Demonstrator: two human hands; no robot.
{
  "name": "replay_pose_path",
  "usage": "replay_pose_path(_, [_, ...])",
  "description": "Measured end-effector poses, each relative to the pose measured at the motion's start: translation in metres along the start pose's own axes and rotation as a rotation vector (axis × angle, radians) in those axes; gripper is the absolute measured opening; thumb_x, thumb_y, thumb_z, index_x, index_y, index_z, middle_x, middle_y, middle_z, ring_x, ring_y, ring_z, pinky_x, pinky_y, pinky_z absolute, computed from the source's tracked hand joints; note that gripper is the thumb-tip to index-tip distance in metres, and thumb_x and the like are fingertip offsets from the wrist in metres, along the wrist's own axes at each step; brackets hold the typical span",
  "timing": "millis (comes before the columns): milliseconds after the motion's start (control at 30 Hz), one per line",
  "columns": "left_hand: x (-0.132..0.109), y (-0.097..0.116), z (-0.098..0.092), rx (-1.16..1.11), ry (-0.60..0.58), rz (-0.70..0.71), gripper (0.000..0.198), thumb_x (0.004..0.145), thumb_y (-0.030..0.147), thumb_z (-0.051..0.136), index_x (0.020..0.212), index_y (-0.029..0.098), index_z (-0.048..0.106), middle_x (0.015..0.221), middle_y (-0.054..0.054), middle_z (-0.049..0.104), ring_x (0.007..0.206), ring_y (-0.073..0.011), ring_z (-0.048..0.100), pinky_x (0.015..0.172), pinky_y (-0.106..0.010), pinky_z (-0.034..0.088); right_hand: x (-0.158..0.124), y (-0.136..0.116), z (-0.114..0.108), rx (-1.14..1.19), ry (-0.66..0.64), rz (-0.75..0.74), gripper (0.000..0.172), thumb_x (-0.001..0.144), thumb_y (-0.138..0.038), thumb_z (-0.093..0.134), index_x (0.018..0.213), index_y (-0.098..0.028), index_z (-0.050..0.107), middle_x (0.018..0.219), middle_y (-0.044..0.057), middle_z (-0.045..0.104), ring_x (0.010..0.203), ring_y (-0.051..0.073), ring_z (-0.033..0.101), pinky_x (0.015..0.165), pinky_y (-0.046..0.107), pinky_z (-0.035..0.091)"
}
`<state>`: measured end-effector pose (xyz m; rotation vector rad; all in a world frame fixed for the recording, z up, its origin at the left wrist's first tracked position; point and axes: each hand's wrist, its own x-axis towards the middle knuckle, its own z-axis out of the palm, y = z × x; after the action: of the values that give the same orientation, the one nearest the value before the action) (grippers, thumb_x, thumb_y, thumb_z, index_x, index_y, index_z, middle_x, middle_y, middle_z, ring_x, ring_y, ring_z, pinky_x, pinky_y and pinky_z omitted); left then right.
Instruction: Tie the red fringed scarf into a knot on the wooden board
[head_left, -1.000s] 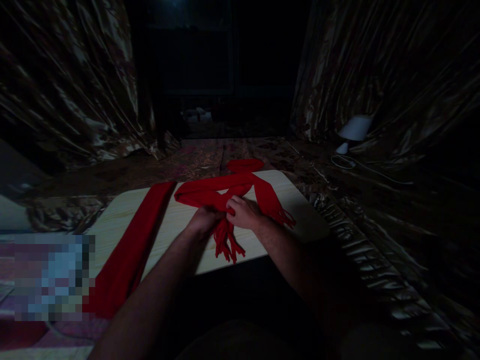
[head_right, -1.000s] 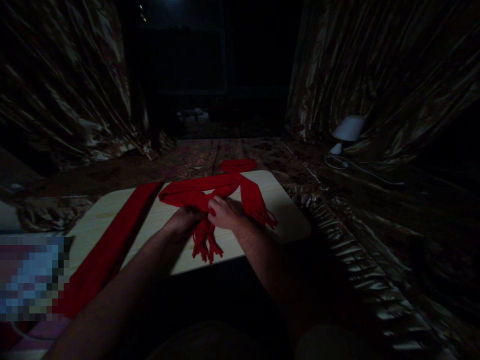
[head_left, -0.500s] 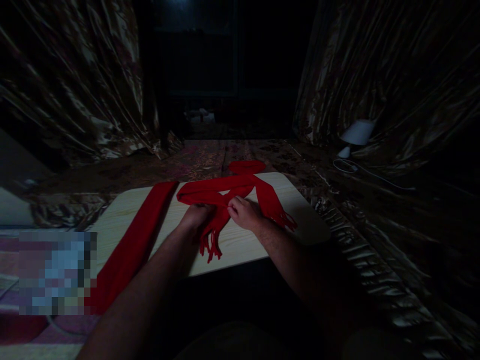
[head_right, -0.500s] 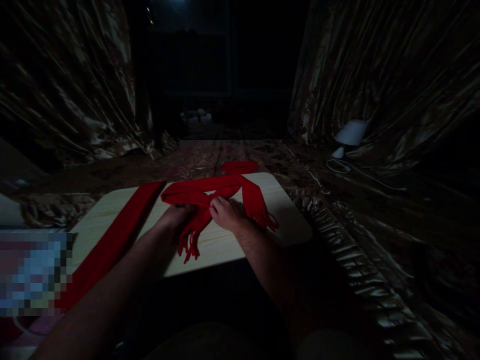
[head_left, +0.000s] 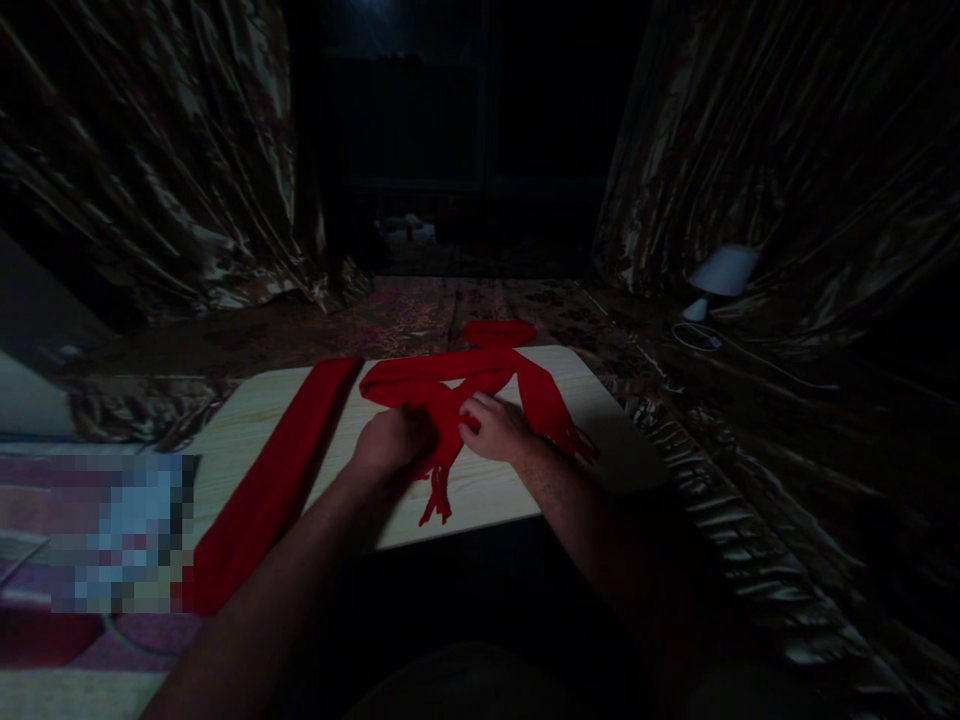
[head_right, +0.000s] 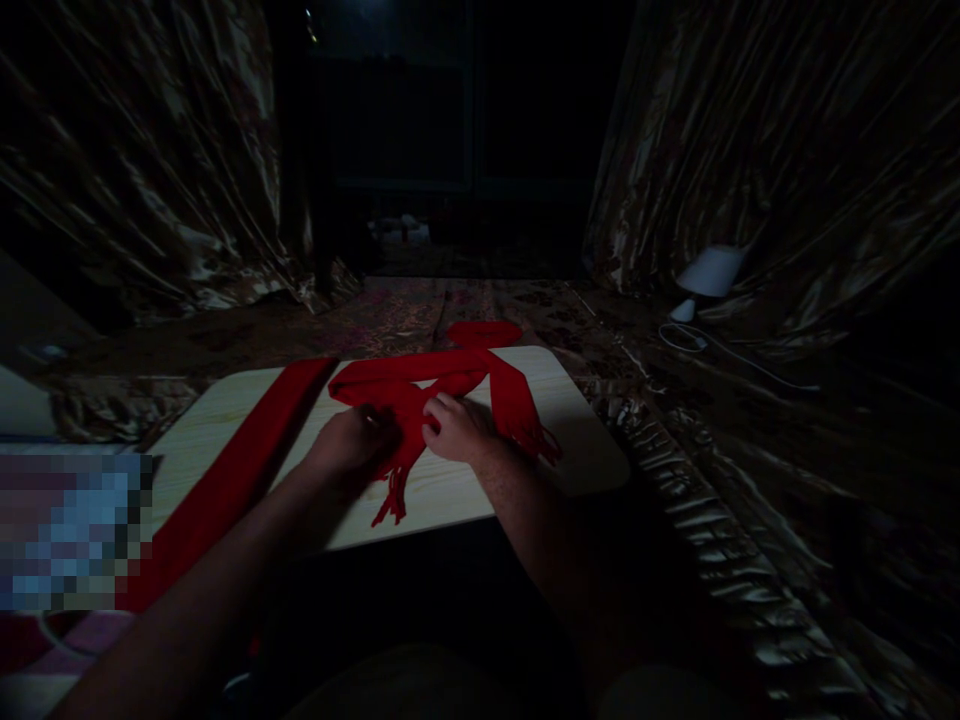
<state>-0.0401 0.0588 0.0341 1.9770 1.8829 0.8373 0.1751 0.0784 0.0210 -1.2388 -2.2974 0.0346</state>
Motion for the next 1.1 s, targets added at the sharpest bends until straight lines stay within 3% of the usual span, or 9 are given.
replay_pose_path(67, [-0.006,0.008,0.002,0.169,0.069,0.155,0.024,0.083,0.033,0.062,0.096,0.018,0.074,0.087,-0.013,0.073,0.085,-0.0288,0.067,0.080,-0.039,0.049,0.001,0.000,-0.001,0.030,0.053,-0.061,0.032,0.085,-0.029,0.062,0.116,-0.024,0.064,0.114,0.006,0.065,0.103,0.021,0.059,0.088,0.031,0.045])
replay_pose_path(133, [-0.012,0.015,0.006,0.259,0.043,0.349,0.024,0.088,0.027,0.054,0.099,0.019,0.074,0.100,-0.012,0.074,0.094,-0.0266,0.066,0.089,-0.038,0.048,0.001,0.001,-0.002,0.053,0.091,-0.125,0.041,0.084,-0.027,0.062,0.124,-0.021,0.062,0.121,0.009,0.063,0.112,0.023,0.054,0.097,0.034,0.043])
replay_pose_path(233, [-0.019,0.022,0.016,0.269,-0.046,0.498,0.024,0.090,0.020,0.051,0.093,0.019,0.074,0.098,-0.010,0.074,0.092,-0.0238,0.065,0.090,-0.035,0.049,0.002,0.003,0.000,0.049,0.085,-0.161,0.040,0.084,-0.027,0.063,0.123,-0.019,0.064,0.121,0.010,0.063,0.113,0.025,0.052,0.099,0.037,0.043])
replay_pose_path(500, [-0.030,0.019,0.034,0.220,0.012,0.512,0.019,0.092,0.018,0.048,0.096,0.017,0.067,0.098,-0.011,0.069,0.096,-0.0227,0.062,0.091,-0.035,0.050,0.006,0.003,0.008,-0.100,-0.002,-0.169,0.013,0.087,-0.026,0.061,0.094,-0.019,0.070,0.099,0.008,0.068,0.101,0.024,0.053,0.088,0.037,0.043])
replay_pose_path(667, [-0.031,0.017,0.034,0.265,0.007,0.445,0.014,0.090,0.021,0.051,0.093,0.019,0.064,0.093,-0.010,0.067,0.092,-0.0242,0.062,0.086,-0.037,0.050,0.006,0.001,0.004,-0.092,-0.040,-0.181,0.014,0.089,-0.024,0.057,0.085,-0.020,0.069,0.093,0.007,0.069,0.097,0.023,0.055,0.087,0.036,0.042])
replay_pose_path(767, [-0.031,0.016,0.032,0.302,0.078,0.384,0.020,0.090,0.027,0.052,0.102,0.018,0.065,0.103,-0.013,0.069,0.101,-0.0272,0.062,0.091,-0.040,0.049,0.004,0.002,0.003,-0.037,0.020,-0.146,0.022,0.089,-0.029,0.058,0.103,-0.019,0.071,0.115,0.009,0.069,0.111,0.024,0.054,0.096,0.037,0.041])
replay_pose_path(867, [-0.030,0.013,0.032,0.328,0.137,0.400,0.049,0.089,0.033,0.054,0.135,0.015,0.054,0.142,-0.016,0.055,0.133,-0.0310,0.048,0.108,-0.046,0.040,0.004,0.002,0.004,-0.028,0.032,-0.132,0.051,0.089,-0.039,0.060,0.136,-0.018,0.059,0.148,0.010,0.051,0.136,0.026,0.041,0.112,0.042,0.030])
replay_pose_path(967, [-0.030,0.011,0.035,0.404,0.040,0.366,0.059,0.093,0.041,0.046,0.147,0.017,0.046,0.154,-0.014,0.045,0.143,-0.0329,0.037,0.114,-0.054,0.030,0.004,0.003,0.007,-0.054,-0.124,-0.115,0.055,0.093,-0.049,0.054,0.142,-0.023,0.055,0.152,0.007,0.048,0.140,0.026,0.038,0.119,0.048,0.018])
replay_pose_path(1100, [-0.033,0.012,0.035,0.488,-0.008,0.290,0.055,0.097,0.043,0.037,0.143,0.016,0.052,0.148,-0.016,0.052,0.136,-0.0327,0.047,0.112,-0.053,0.033,0.004,0.001,0.006,-0.083,-0.199,-0.083,0.055,0.095,-0.054,0.049,0.142,-0.028,0.055,0.149,0.005,0.052,0.137,0.025,0.042,0.120,0.049,0.017])
